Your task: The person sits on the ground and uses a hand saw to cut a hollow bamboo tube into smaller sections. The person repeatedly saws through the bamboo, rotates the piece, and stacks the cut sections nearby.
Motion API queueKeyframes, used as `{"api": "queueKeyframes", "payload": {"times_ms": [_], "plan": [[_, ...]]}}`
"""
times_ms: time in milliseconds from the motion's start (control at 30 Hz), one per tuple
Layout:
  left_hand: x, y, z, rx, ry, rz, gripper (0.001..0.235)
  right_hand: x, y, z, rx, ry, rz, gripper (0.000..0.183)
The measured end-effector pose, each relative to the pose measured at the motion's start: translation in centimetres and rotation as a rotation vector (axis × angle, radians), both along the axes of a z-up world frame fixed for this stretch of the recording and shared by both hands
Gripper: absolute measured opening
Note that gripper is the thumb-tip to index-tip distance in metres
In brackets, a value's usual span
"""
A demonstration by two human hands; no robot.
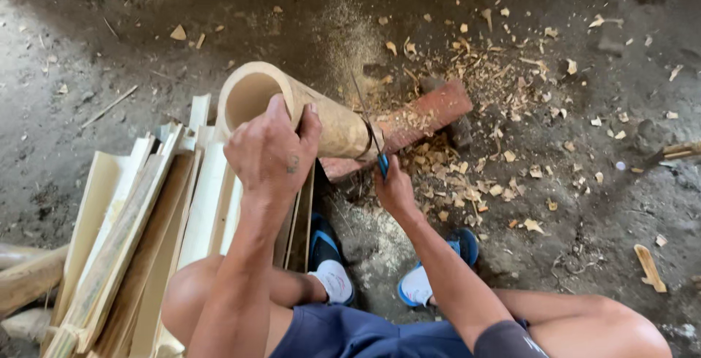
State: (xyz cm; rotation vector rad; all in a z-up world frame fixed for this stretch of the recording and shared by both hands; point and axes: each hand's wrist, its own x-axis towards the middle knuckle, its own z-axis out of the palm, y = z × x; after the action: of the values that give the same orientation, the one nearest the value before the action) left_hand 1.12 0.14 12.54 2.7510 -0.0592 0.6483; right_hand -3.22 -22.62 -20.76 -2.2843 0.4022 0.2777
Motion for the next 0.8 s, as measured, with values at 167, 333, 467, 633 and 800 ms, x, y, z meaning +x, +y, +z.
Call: {"api": "queueKeyframes", "payload": {"times_ms": [167,333,467,633,800], "plan": [[-0.5,0.4,0.4,-0.035,0.023,0.040,0.034,0.0,-2.6,-0.5,-0.107,0.121,0.027,0.036],[-0.8,0.0,0.2,-0.004,0.029,0.109,0.036,-0.5,3.3,3.1,0.057,-0.199,0.024,0.031],[-1.5,0.4,-0.1,0.031,0.052,0.136,0.036,-1.1,3.2,-2.4,0.056,-0.043,-0.136,0.034],[-1.6,1.1,-0.3,-0.060,0.043,0.041,0.035,0.2,-1.0,-6.4,-0.074,0.079,-0.040,0.040],[-2.5,2.0,-0.6,-0.008,-0.121,-0.075,0.033,-1.1,0.4,2.8,0.092,-0.068,-0.045,0.028]]}}
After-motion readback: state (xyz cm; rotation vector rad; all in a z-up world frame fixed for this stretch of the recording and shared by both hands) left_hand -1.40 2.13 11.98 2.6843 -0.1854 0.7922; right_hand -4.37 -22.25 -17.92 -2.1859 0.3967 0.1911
